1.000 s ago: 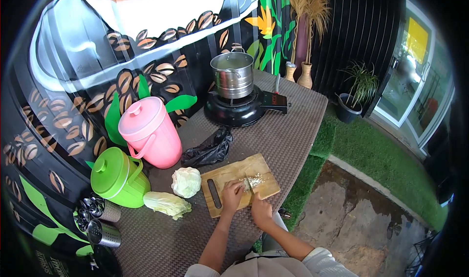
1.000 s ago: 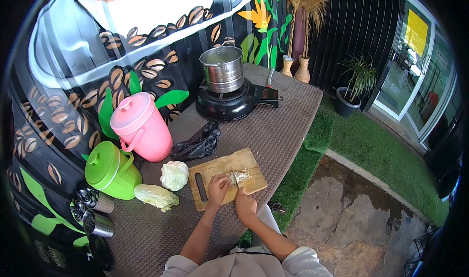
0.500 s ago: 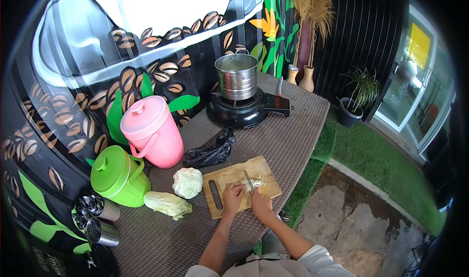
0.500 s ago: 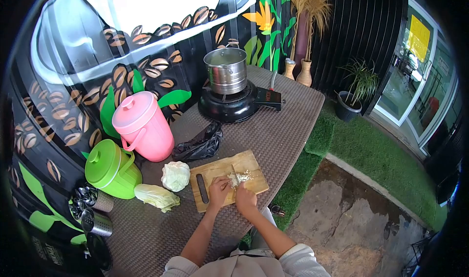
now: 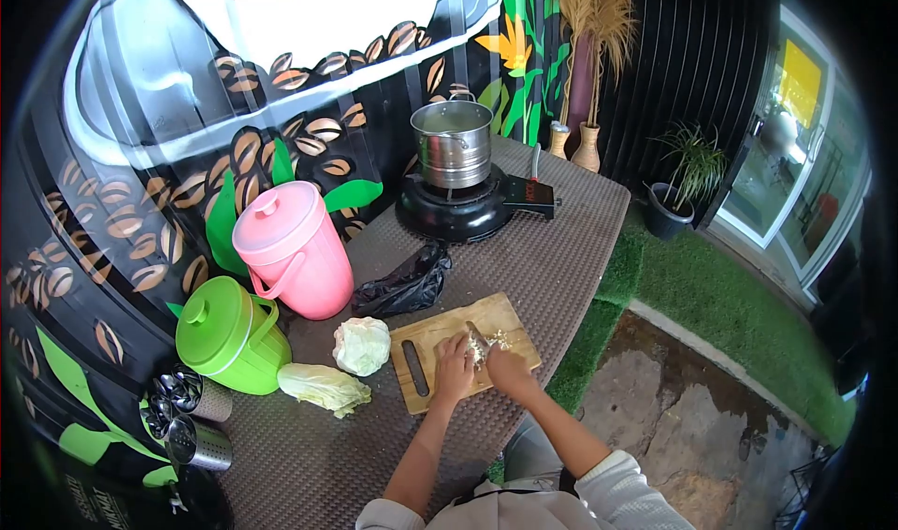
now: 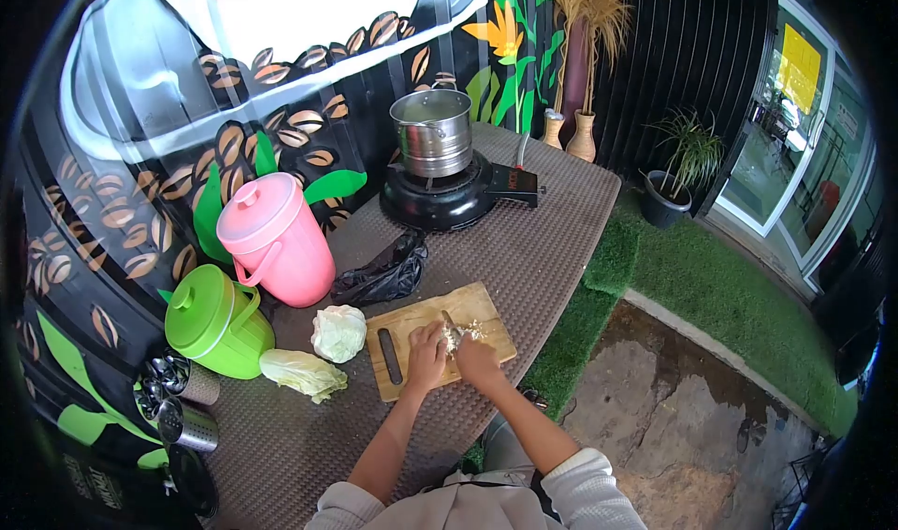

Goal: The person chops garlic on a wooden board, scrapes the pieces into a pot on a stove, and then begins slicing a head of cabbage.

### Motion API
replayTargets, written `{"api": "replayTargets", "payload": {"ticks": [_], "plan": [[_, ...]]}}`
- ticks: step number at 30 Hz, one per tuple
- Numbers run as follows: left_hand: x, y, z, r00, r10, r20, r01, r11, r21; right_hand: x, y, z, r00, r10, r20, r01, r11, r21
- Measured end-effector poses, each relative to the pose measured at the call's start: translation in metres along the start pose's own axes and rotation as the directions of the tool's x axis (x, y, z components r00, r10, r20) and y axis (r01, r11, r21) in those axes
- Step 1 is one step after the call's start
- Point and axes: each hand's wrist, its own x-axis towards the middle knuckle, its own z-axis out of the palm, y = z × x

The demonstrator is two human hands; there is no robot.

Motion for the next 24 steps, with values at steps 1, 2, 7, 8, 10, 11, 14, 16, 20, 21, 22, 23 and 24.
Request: {"api": "replayTargets", "payload": {"ticks": [1, 2, 7, 8, 10, 11, 14, 16, 20, 21, 22, 23, 24], "plan": [[-0.001, 0.000, 0.001, 0.999, -0.011, 0.031, 0.012, 1.000, -0.023, 0.004, 0.003, -0.006, 1.000, -0.002, 0.002, 0.002, 1.000, 0.002], [-0.002, 0.000, -0.001, 0.999, -0.013, 0.032, 0.013, 1.000, -0.021, 0.007, 0.004, -0.012, 0.996, -0.083, 0.036, 0.083, 0.997, -0.006], [-0.004, -0.003, -0.004, 0.999, -0.045, 0.003, 0.045, 0.985, -0.169, -0.023, -0.026, -0.001, 0.997, 0.082, -0.009, -0.083, 0.996, -0.029], [-0.004, -0.005, -0.004, 0.999, -0.045, 0.004, 0.045, 0.985, -0.169, -0.031, -0.033, 0.010, 0.997, 0.082, -0.008, -0.082, 0.996, -0.028], [-0.004, -0.009, -0.002, 0.990, -0.135, -0.029, 0.123, 0.958, -0.259, -0.040, -0.039, 0.036, 0.966, 0.219, -0.135, -0.224, 0.974, -0.018], [-0.004, -0.011, -0.001, 0.990, -0.135, -0.028, 0.123, 0.958, -0.259, -0.035, -0.034, 0.045, 0.970, 0.193, -0.147, -0.203, 0.977, -0.061], [-0.005, -0.007, -0.003, 0.995, -0.068, -0.071, 0.052, 0.977, -0.207, -0.022, -0.025, 0.018, 0.993, 0.090, -0.079, -0.092, 0.996, -0.015], [-0.005, -0.002, -0.006, 0.978, -0.038, -0.206, 0.026, 0.998, -0.061, -0.020, -0.019, 0.008, 0.998, 0.044, -0.053, -0.047, 0.997, -0.061], [-0.006, -0.006, -0.004, 0.974, -0.109, -0.201, 0.081, 0.987, -0.142, -0.037, -0.034, 0.021, 0.992, 0.128, -0.019, -0.129, 0.990, -0.061], [-0.005, -0.008, -0.003, 0.977, -0.102, -0.188, 0.076, 0.987, -0.142, -0.041, -0.039, 0.028, 0.972, 0.234, -0.031, -0.236, 0.971, -0.042], [-0.006, -0.010, -0.001, 0.980, -0.097, -0.173, 0.072, 0.987, -0.143, -0.039, -0.038, 0.031, 0.971, 0.236, -0.031, -0.237, 0.970, -0.044], [-0.006, -0.012, 0.001, 0.980, -0.097, -0.172, 0.073, 0.987, -0.145, -0.035, -0.036, 0.036, 0.976, 0.211, -0.055, -0.214, 0.976, -0.037], [-0.006, -0.013, 0.002, 0.976, -0.125, -0.176, 0.088, 0.974, -0.207, -0.033, -0.034, 0.040, 0.980, 0.185, -0.078, -0.188, 0.982, -0.031]]}}
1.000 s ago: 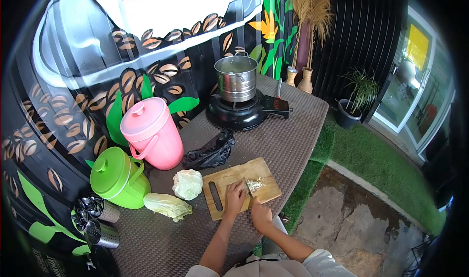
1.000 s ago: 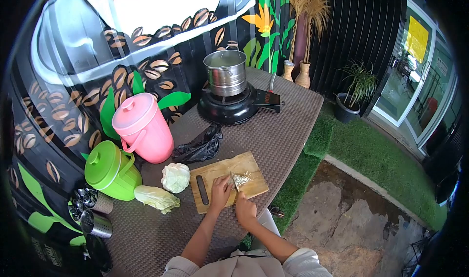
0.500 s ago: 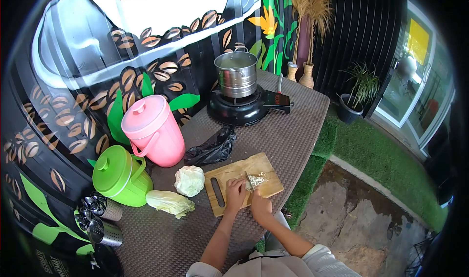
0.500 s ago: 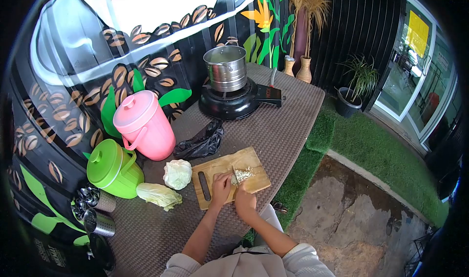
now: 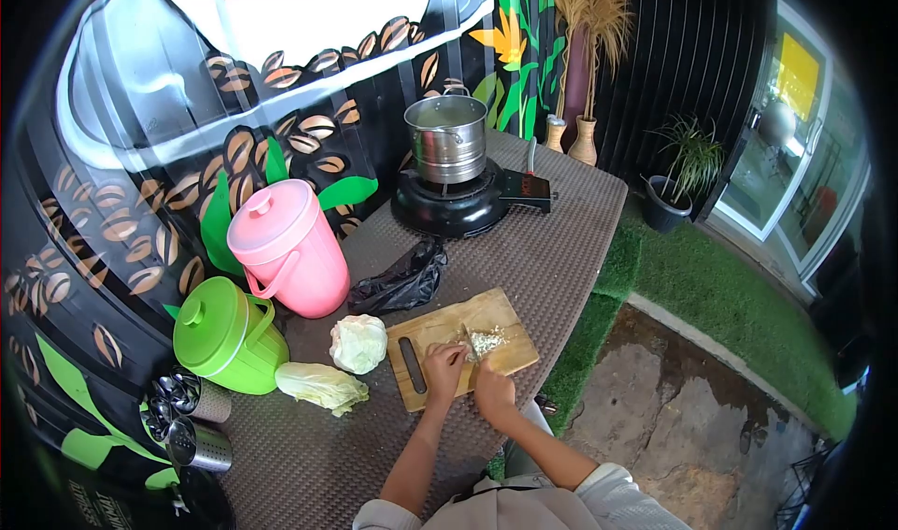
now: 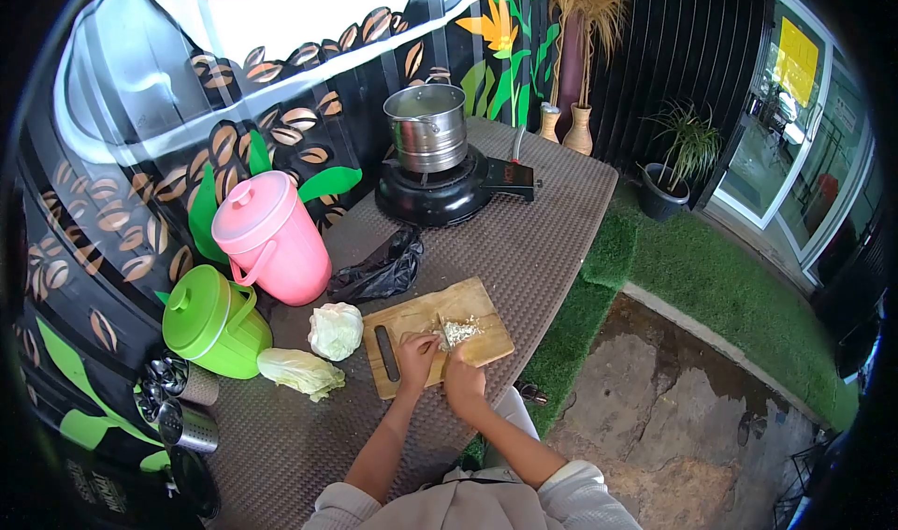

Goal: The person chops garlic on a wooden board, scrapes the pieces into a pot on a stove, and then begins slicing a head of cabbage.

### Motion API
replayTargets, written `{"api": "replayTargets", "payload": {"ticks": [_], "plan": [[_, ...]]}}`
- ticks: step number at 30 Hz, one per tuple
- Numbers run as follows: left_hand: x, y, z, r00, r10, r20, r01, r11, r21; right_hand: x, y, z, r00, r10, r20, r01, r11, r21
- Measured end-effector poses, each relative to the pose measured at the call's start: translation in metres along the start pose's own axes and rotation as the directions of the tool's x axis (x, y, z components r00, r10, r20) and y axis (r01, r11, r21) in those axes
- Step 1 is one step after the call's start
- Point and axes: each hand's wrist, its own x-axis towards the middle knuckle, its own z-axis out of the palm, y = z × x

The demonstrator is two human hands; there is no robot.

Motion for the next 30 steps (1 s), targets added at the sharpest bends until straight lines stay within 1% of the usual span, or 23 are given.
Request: {"api": "replayTargets", "payload": {"ticks": [1, 3, 4, 6, 7, 9, 10, 11, 12, 13, 14, 16, 17, 18, 19, 20, 22, 24, 27, 29, 30], "plan": [[-0.002, 0.000, -0.001, 1.000, -0.029, -0.005, 0.029, 0.998, -0.059, 0.004, 0.003, -0.006, 1.000, 0.001, 0.005, -0.001, 1.000, 0.000], [-0.003, 0.004, -0.002, 0.999, -0.054, 0.004, 0.054, 0.996, -0.068, 0.022, 0.015, -0.021, 0.985, -0.162, 0.053, 0.164, 0.986, -0.039], [-0.002, 0.006, -0.003, 0.997, -0.076, 0.008, 0.077, 0.994, -0.078, 0.022, 0.021, -0.027, 0.985, -0.163, 0.050, 0.165, 0.985, -0.039], [-0.002, 0.011, -0.005, 0.996, -0.087, -0.005, 0.086, 0.994, -0.074, 0.017, 0.028, -0.035, 0.965, -0.260, 0.018, 0.261, 0.965, -0.039], [-0.002, 0.013, -0.005, 0.995, -0.097, -0.016, 0.095, 0.993, -0.072, 0.011, 0.027, -0.027, 0.965, -0.262, 0.018, 0.262, 0.964, -0.038], [-0.003, 0.014, -0.008, 0.995, -0.100, 0.001, 0.100, 0.993, -0.070, -0.006, 0.021, -0.005, 0.998, -0.058, -0.003, 0.058, 0.998, -0.022], [-0.003, 0.014, -0.008, 0.994, -0.105, 0.020, 0.106, 0.992, -0.068, -0.005, 0.020, 0.002, 0.998, -0.056, -0.004, 0.056, 0.998, -0.026], [-0.002, 0.014, -0.008, 0.994, -0.105, 0.019, 0.106, 0.992, -0.073, -0.004, 0.016, 0.006, 0.997, -0.071, -0.041, 0.069, 0.997, -0.038], [-0.001, 0.014, -0.008, 0.999, -0.038, -0.024, 0.038, 0.999, -0.004, -0.003, 0.015, 0.010, 0.993, -0.088, -0.078, 0.084, 0.995, -0.050], [-0.002, 0.015, -0.008, 0.998, 0.031, -0.058, -0.027, 0.997, 0.071, 0.004, 0.014, 0.000, 0.995, -0.092, -0.031, 0.092, 0.996, -0.016], [-0.004, 0.016, -0.008, 0.998, 0.030, -0.055, -0.026, 0.997, 0.072, 0.011, 0.015, -0.009, 0.996, -0.090, -0.029, 0.090, 0.996, -0.013], [-0.003, 0.021, -0.010, 0.993, -0.022, -0.115, 0.035, 0.993, 0.111, 0.022, 0.019, -0.027, 0.980, -0.173, 0.100, 0.172, 0.985, 0.015], [-0.003, 0.021, -0.011, 0.993, -0.022, -0.117, 0.035, 0.993, 0.114, 0.020, 0.021, -0.032, 0.981, -0.167, 0.099, 0.163, 0.985, 0.054], [-0.004, 0.019, -0.012, 0.998, -0.011, -0.065, 0.019, 0.993, 0.121, 0.013, 0.017, -0.036, 0.980, -0.170, 0.100, 0.165, 0.985, 0.057], [-0.004, 0.017, -0.011, 1.000, 0.000, -0.013, 0.002, 0.992, 0.124, 0.002, 0.013, -0.040, 0.987, -0.110, 0.116, 0.103, 0.992, 0.067], [-0.004, 0.015, -0.010, 1.000, 0.001, -0.015, 0.001, 0.992, 0.123, -0.004, 0.009, -0.040, 0.990, -0.050, 0.131, 0.041, 0.996, 0.074], [-0.005, 0.010, -0.006, 1.000, 0.020, -0.015, -0.017, 0.988, 0.153, -0.011, 0.004, -0.019, 0.993, -0.025, 0.116, 0.018, 0.998, 0.054], [-0.004, 0.010, -0.006, 1.000, 0.022, -0.013, -0.020, 0.989, 0.144, -0.004, 0.005, -0.008, 0.994, 0.000, 0.106, -0.004, 0.999, 0.038], [-0.006, 0.011, -0.008, 1.000, 0.025, -0.012, -0.024, 0.990, 0.139, 0.019, 0.011, -0.013, 0.994, -0.107, 0.037, 0.105, 0.993, 0.053], [-0.004, 0.011, -0.006, 0.999, 0.030, -0.020, -0.027, 0.990, 0.136, 0.025, 0.015, -0.025, 0.991, -0.126, 0.042, 0.122, 0.990, 0.069], [-0.004, 0.011, -0.005, 0.999, 0.016, -0.049, -0.009, 0.992, 0.123, 0.024, 0.016, -0.028, 0.988, -0.146, 0.050, 0.142, 0.987, 0.082]]}}
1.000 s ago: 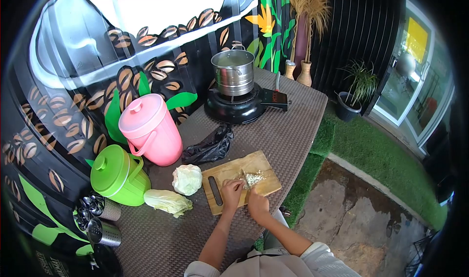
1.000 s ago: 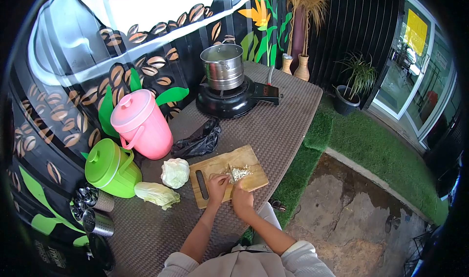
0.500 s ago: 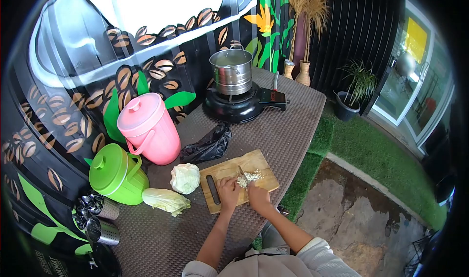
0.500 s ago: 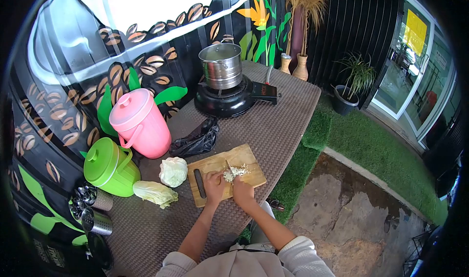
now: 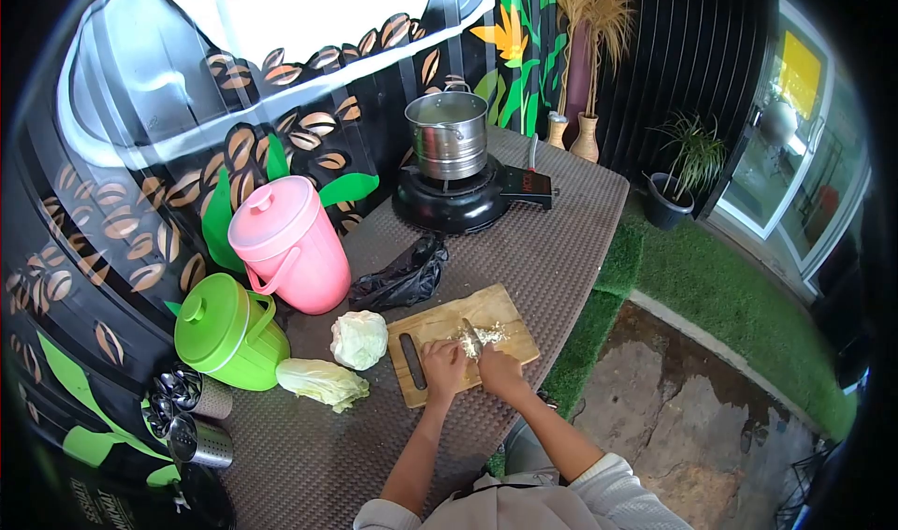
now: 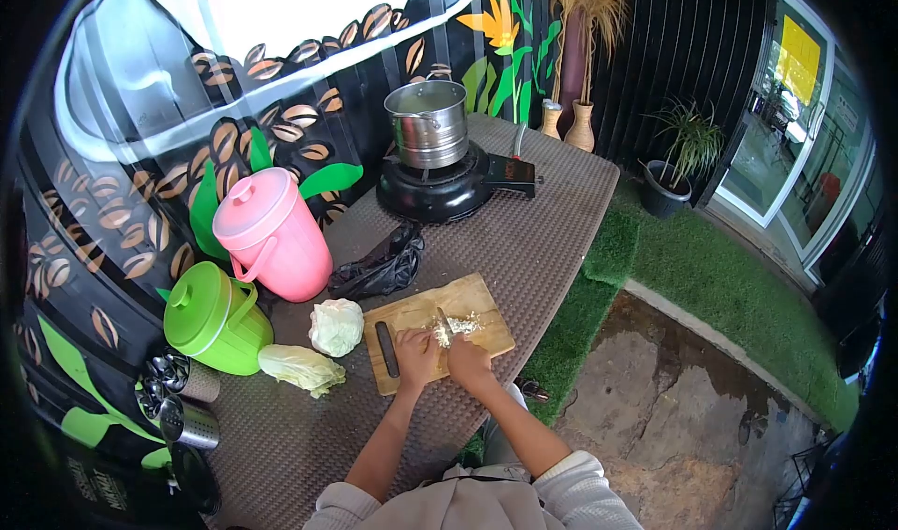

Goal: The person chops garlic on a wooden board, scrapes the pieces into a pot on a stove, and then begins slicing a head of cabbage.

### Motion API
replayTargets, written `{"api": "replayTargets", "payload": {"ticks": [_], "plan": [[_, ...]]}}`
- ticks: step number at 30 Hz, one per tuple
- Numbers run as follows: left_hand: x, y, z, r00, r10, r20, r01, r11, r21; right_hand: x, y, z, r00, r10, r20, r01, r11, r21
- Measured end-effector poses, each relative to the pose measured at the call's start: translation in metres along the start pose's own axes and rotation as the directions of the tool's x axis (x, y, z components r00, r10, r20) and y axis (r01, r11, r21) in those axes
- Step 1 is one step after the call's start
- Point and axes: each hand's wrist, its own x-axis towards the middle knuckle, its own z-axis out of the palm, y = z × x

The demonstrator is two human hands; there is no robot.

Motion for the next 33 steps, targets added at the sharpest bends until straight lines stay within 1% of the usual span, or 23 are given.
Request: {"api": "replayTargets", "payload": {"ticks": [1, 3, 6, 8, 9, 10, 11, 12, 14, 15, 17, 18, 19, 20, 21, 23, 24, 26, 27, 29, 30, 32, 33], "plan": [[0.000, -0.001, 0.000, 0.999, -0.018, -0.027, 0.018, 1.000, -0.012, -0.006, -0.004, 0.000, 1.000, -0.001, 0.001, 0.001, 1.000, 0.000], [0.001, 0.001, -0.003, 1.000, -0.008, -0.008, 0.008, 1.000, -0.016, -0.021, -0.016, 0.006, 0.993, 0.115, -0.005, -0.115, 0.993, 0.019], [0.002, 0.000, -0.003, 0.999, 0.017, 0.030, -0.017, 1.000, -0.002, -0.029, -0.022, 0.026, 0.988, 0.151, -0.019, -0.152, 0.988, -0.029], [-0.001, -0.003, -0.002, 0.999, 0.028, 0.047, -0.029, 0.999, 0.019, -0.019, -0.017, 0.021, 0.991, 0.135, -0.011, -0.135, 0.990, -0.035], [0.000, 0.001, -0.004, 0.999, 0.024, 0.047, -0.025, 1.000, 0.007, -0.010, -0.009, 0.023, 0.996, 0.091, 0.012, -0.091, 0.996, -0.021], [0.001, 0.004, -0.006, 0.999, 0.026, 0.046, -0.025, 1.000, -0.006, -0.002, -0.008, 0.010, 0.998, 0.046, 0.030, -0.046, 0.999, -0.005], [0.003, 0.007, -0.007, 0.999, 0.029, 0.043, -0.029, 1.000, -0.006, 0.000, -0.006, -0.003, 0.995, 0.011, 0.095, -0.006, 0.999, -0.044], [0.003, 0.008, -0.007, 1.000, 0.016, 0.023, -0.016, 1.000, -0.012, 0.001, -0.003, -0.005, 0.996, 0.008, 0.092, -0.004, 0.999, -0.045], [0.003, 0.009, -0.008, 1.000, 0.000, 0.002, 0.000, 1.000, -0.018, 0.001, 0.001, -0.006, 0.986, -0.065, 0.155, 0.079, 0.994, -0.081], [0.002, 0.007, -0.008, 1.000, -0.006, -0.001, 0.006, 0.999, -0.033, -0.004, -0.004, -0.004, 0.986, -0.067, 0.154, 0.080, 0.993, -0.081], [0.004, 0.005, -0.007, 1.000, -0.011, -0.006, 0.010, 0.999, -0.046, -0.020, -0.019, 0.008, 0.992, 0.116, 0.054, -0.115, 0.993, -0.017], [0.003, 0.004, -0.006, 1.000, -0.001, 0.017, 0.002, 1.000, -0.024, -0.024, -0.021, 0.017, 0.992, 0.116, 0.056, -0.115, 0.993, -0.017], [0.002, 0.003, -0.005, 0.999, 0.008, 0.043, -0.008, 1.000, -0.003, -0.025, -0.022, 0.027, 0.991, 0.135, 0.019, -0.134, 0.990, -0.032], [0.002, 0.001, -0.004, 0.999, 0.009, 0.043, -0.009, 1.000, -0.004, -0.023, -0.022, 0.031, 0.988, 0.153, -0.022, -0.154, 0.987, -0.048], [0.002, 0.000, -0.003, 0.999, 0.011, 0.032, -0.011, 1.000, 0.003, -0.016, -0.018, 0.031, 0.988, 0.152, -0.024, -0.153, 0.987, -0.049], [-0.001, -0.002, -0.002, 1.000, 0.018, 0.026, -0.018, 1.000, 0.008, -0.002, -0.008, 0.019, 0.997, 0.065, 0.047, -0.066, 0.998, 0.007], [-0.001, -0.002, -0.001, 1.000, 0.017, 0.022, -0.017, 1.000, 0.002, 0.000, -0.003, 0.012, 0.997, 0.067, 0.040, -0.067, 0.998, 0.006], [0.000, -0.002, -0.001, 1.000, 0.019, 0.009, -0.019, 1.000, -0.004, 0.003, 0.002, -0.002, 0.995, -0.072, 0.070, 0.073, 0.997, -0.013], [0.000, 0.000, -0.003, 1.000, 0.016, 0.010, -0.016, 1.000, -0.008, -0.002, 0.000, -0.002, 0.995, -0.075, 0.067, 0.076, 0.997, -0.016], [0.003, -0.002, -0.002, 1.000, 0.019, 0.005, -0.019, 1.000, -0.015, -0.018, -0.006, 0.010, 1.000, -0.006, 0.003, 0.006, 0.999, -0.032], [0.003, -0.003, -0.002, 0.999, 0.031, 0.010, -0.031, 1.000, -0.006, -0.022, -0.010, 0.020, 1.000, -0.008, 0.000, 0.008, 0.999, -0.035], [0.002, -0.003, -0.001, 0.999, 0.035, 0.020, -0.035, 0.999, 0.002, -0.029, -0.017, 0.042, 0.974, 0.227, 0.026, -0.228, 0.970, 0.086], [0.004, -0.002, 0.000, 0.999, 0.038, -0.022, -0.038, 0.999, -0.021, -0.029, -0.019, 0.033, 0.977, 0.208, 0.038, -0.210, 0.974, 0.085]]}}
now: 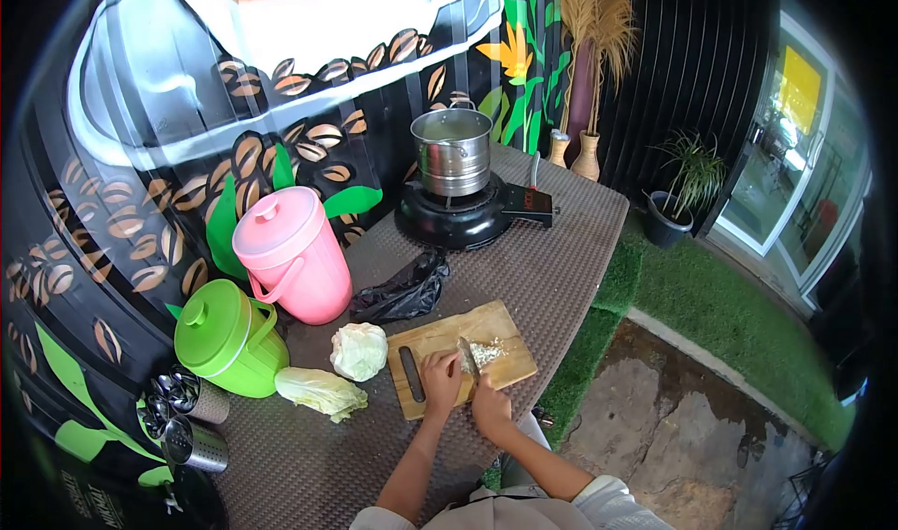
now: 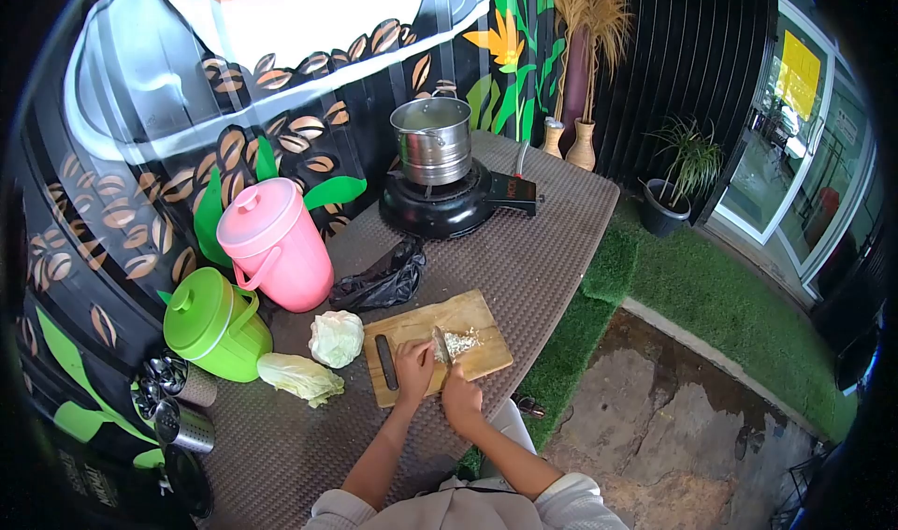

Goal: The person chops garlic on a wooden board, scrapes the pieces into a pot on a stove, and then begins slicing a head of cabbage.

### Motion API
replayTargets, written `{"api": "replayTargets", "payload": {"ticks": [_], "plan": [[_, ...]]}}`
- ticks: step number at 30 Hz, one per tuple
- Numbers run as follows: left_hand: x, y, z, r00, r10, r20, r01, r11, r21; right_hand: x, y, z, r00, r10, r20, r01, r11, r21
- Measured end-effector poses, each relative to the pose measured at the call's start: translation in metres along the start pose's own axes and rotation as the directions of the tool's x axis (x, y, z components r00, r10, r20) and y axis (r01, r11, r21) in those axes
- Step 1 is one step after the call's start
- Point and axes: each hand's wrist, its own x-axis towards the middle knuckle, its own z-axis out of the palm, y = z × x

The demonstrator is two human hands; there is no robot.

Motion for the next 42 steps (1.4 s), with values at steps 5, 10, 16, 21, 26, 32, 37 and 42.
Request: {"api": "replayTargets", "payload": {"ticks": [5, 10, 16, 21, 26, 32, 37, 42], "plan": [[-0.001, 0.005, -0.002, 0.998, -0.017, -0.053, 0.016, 1.000, -0.026, 0.012, 0.000, -0.022, 0.993, -0.116, -0.021, 0.112, 0.982, -0.151], [-0.005, -0.002, -0.004, 0.996, -0.065, 0.056, 0.069, 0.996, -0.064, -0.001, 0.011, -0.020, 0.991, -0.134, -0.014, 0.130, 0.980, -0.150], [-0.004, 0.006, -0.003, 0.995, -0.100, -0.023, 0.097, 0.991, -0.095, 0.014, 0.021, -0.026, 0.983, -0.179, 0.035, 0.182, 0.980, -0.084], [-0.005, 0.012, -0.012, 0.978, -0.209, 0.014, 0.208, 0.959, -0.194, 0.013, 0.022, -0.028, 0.978, -0.206, 0.017, 0.195, 0.948, 0.250], [-0.005, 0.007, -0.011, 0.979, -0.177, -0.097, 0.159, 0.972, -0.173, -0.005, 0.013, -0.018, 0.965, -0.263, -0.013, 0.262, 0.954, 0.145], [-0.004, 0.007, -0.010, 0.976, -0.205, -0.066, 0.198, 0.975, -0.096, 0.004, 0.024, -0.020, 0.987, -0.162, -0.011, 0.163, 0.985, 0.063], [-0.004, 0.009, -0.010, 0.975, -0.215, -0.047, 0.208, 0.970, -0.128, 0.002, 0.031, -0.028, 0.988, -0.146, -0.043, 0.150, 0.982, 0.112], [-0.006, 0.005, -0.008, 0.986, -0.140, -0.094, 0.134, 0.989, -0.068, 0.003, 0.020, -0.021, 0.966, -0.257, 0.028, 0.254, 0.964, 0.077]]}}
